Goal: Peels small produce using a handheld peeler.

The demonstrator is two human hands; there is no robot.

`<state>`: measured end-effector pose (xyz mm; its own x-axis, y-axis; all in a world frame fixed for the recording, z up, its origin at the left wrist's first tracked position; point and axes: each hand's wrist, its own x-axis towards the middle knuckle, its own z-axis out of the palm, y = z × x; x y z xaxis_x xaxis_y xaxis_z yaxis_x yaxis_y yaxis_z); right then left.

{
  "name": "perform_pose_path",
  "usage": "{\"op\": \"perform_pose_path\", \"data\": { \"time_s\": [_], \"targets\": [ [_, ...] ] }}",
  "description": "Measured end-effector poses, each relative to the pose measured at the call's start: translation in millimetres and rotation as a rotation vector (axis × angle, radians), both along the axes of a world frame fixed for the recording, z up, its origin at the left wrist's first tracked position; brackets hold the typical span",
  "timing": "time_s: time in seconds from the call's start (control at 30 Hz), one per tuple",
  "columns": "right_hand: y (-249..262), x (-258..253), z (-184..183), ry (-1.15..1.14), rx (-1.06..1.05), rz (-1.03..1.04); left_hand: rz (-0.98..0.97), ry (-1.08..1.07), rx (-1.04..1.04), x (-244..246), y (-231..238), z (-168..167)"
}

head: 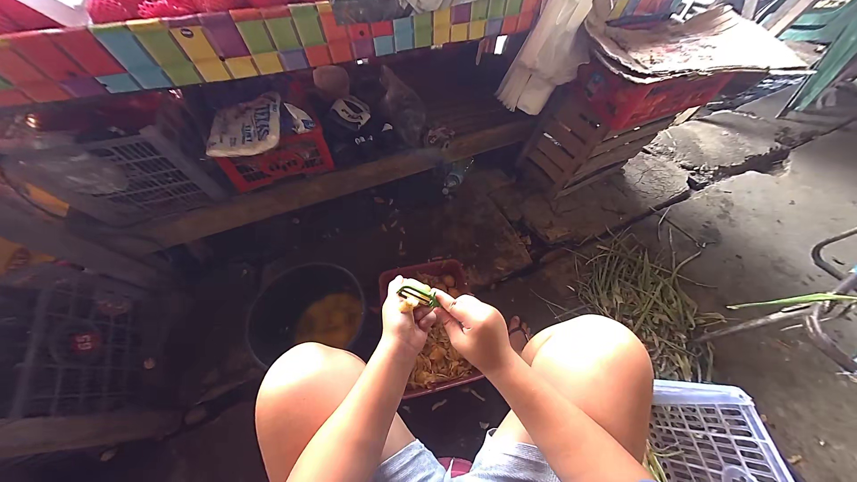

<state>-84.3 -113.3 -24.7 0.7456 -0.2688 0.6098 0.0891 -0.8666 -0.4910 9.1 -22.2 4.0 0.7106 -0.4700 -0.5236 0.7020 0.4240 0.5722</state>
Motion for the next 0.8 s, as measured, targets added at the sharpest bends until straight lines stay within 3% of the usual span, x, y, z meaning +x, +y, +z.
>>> {"op": "perform_pose_path", "data": {
  "time_s": [0.1,0.23,0.47,0.57,0.67,0.8],
  "targets": [
    [-15.4,1.0,-0.9,0.077,0.021,-0.084,-0.033,-0.140,0.066,0.3,3.7,1.7],
    [-31.3,2.1,-3.4,0.111,0.152,-0.167,0.024,-0.167,0.197,2.0,4.3,9.2],
    [-13.7,-2.5,6.3,0.034,0.159,0.076,0.033,-0.328,0.283,2.2,1.9,-0.8],
    [-23.5,-0.6,2.2,0.099,0.134,0.068,-0.018,-0.348,0.251,-0.4,5.2,-1.7],
    [-39.8,3.4,-1.5,0.304,0.188,-0.042,-0.075,-0.375,0.200,-4.6,7.2,3.4],
    [-34.9,3.3,-2.9,0.148,0.332,-0.038,-0.048,-0.207,0.231,2.6,6.6,4.1]
  ]
}}
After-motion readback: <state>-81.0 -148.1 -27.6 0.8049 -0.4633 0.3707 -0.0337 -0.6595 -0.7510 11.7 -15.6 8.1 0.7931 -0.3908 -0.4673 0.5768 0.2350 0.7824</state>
